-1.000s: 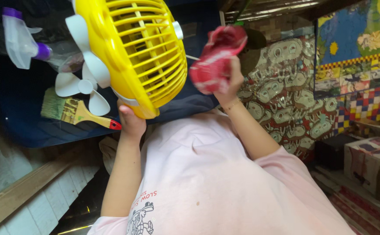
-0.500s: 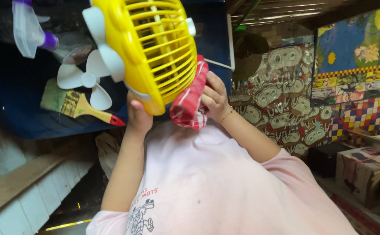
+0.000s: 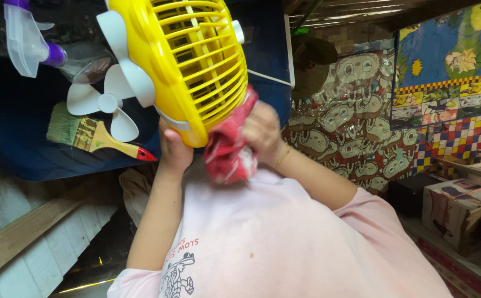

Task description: The person cleans a yellow portable fan using a red and white checkered cloth. They wipe the exterior cage and the interior components, rotating the fan to reach different areas.

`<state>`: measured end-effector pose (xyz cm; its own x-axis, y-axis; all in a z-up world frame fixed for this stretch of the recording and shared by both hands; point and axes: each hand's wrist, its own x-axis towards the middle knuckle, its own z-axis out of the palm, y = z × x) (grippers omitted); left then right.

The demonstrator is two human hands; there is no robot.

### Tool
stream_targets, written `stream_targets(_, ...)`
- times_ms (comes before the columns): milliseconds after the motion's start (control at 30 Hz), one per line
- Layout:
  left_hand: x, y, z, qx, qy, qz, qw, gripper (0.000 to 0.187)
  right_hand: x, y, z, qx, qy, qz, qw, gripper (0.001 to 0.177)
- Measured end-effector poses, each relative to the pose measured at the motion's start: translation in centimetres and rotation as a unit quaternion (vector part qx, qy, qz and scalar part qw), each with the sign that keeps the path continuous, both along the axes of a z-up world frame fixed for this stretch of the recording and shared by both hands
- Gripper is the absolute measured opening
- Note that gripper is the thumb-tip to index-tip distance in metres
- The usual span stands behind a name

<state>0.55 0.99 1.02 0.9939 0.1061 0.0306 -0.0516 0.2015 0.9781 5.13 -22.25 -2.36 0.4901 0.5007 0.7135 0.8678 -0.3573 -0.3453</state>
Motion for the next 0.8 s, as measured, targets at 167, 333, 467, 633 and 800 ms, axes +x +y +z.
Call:
stream_targets(167, -0.3, -0.1, -0.4, -0.015, -0.001, 0.001, 1.000, 0.107, 2.5, -2.0, 0.8, -0.081, -0.097, -0.002, 0.992, 0.020)
stream_targets(333, -0.4, -0.2, -0.7, -0.013, -0.008, 0.015, 1.000, 0.107, -0.5, 0.7, 1.3, 0.012, 0.025, 0.019, 0.999, 0.020)
stream_targets(467, -0.9, 0.3, -0.7, -0.026, 0.005, 0.011, 1.000, 0.106, 1.9, -0.6, 1.6, -0.036, -0.037, 0.053, 0.997, 0.025)
stream_targets(633, -0.3, -0.4, -0.4, -0.010, -0.009, 0.012, 1.000, 0.105, 1.5, -0.2, 0.4, 0.018, 0.008, 0.010, 1.000, 0.025)
stream_targets(800, -1.0, 0.1, -1.3, -0.028, 0.014, 0.023, 0.999, 0.105, -1.8, 1.3, -1.3, -0.075, -0.011, 0.108, 0.991, 0.023)
